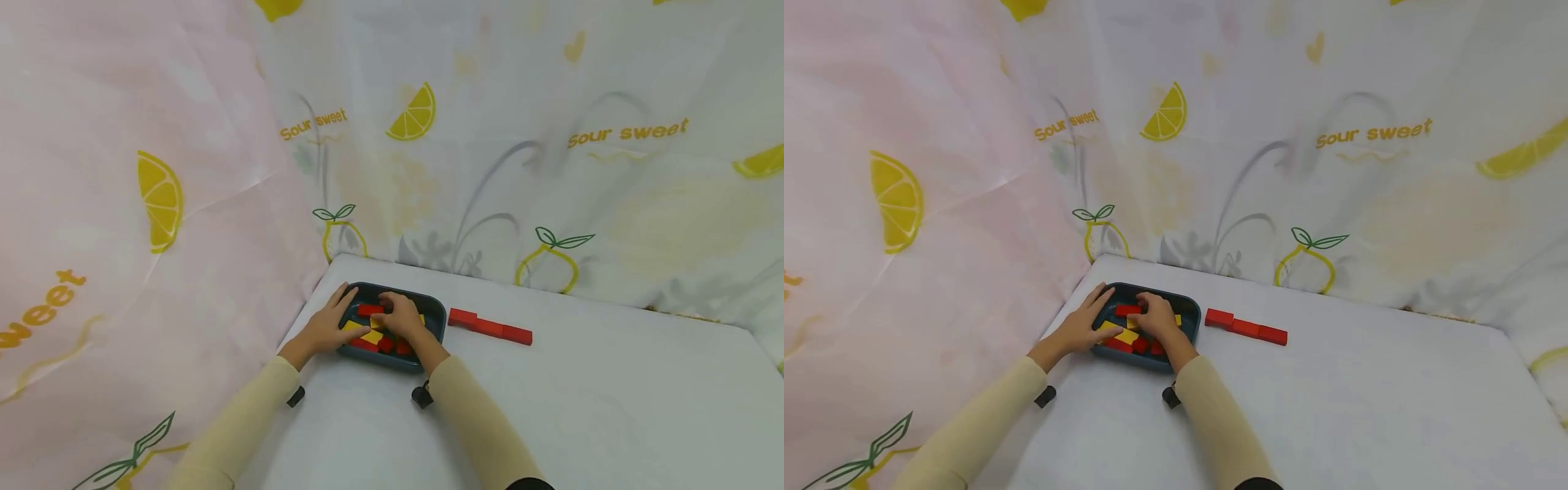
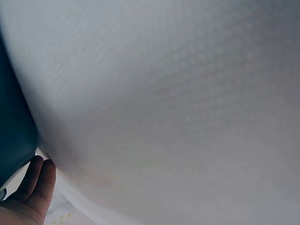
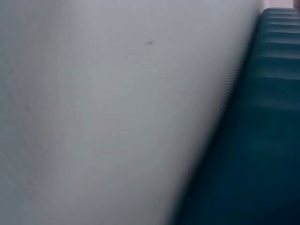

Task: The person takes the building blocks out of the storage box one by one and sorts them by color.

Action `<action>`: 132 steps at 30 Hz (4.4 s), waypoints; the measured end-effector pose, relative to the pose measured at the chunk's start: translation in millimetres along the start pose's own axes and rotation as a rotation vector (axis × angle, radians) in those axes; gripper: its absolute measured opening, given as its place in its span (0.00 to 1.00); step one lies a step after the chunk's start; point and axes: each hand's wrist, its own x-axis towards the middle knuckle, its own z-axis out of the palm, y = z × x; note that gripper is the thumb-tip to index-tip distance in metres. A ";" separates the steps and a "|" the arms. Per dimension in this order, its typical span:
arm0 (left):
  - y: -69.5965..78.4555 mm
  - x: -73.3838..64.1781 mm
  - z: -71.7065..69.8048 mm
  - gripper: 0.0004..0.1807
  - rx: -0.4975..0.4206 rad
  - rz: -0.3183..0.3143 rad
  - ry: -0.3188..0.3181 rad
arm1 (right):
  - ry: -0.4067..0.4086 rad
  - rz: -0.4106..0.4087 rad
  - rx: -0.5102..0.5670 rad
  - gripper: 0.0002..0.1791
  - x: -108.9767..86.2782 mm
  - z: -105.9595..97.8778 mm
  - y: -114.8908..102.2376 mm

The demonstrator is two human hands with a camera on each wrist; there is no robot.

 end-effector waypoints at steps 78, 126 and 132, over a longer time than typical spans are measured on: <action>9.9 2.4 -1.1 0.53 0.024 -0.045 0.016 | 0.200 -0.095 -0.095 0.22 1.8 15.1 -12.5; 4.7 0.1 5.1 0.58 -0.004 -0.063 -0.002 | 0.182 -0.067 0.000 0.23 -10.7 1.3 -16.3; 5.4 1.0 0.0 0.57 0.003 -0.066 0.006 | 0.116 -0.141 -0.064 0.23 -12.8 -6.3 -15.8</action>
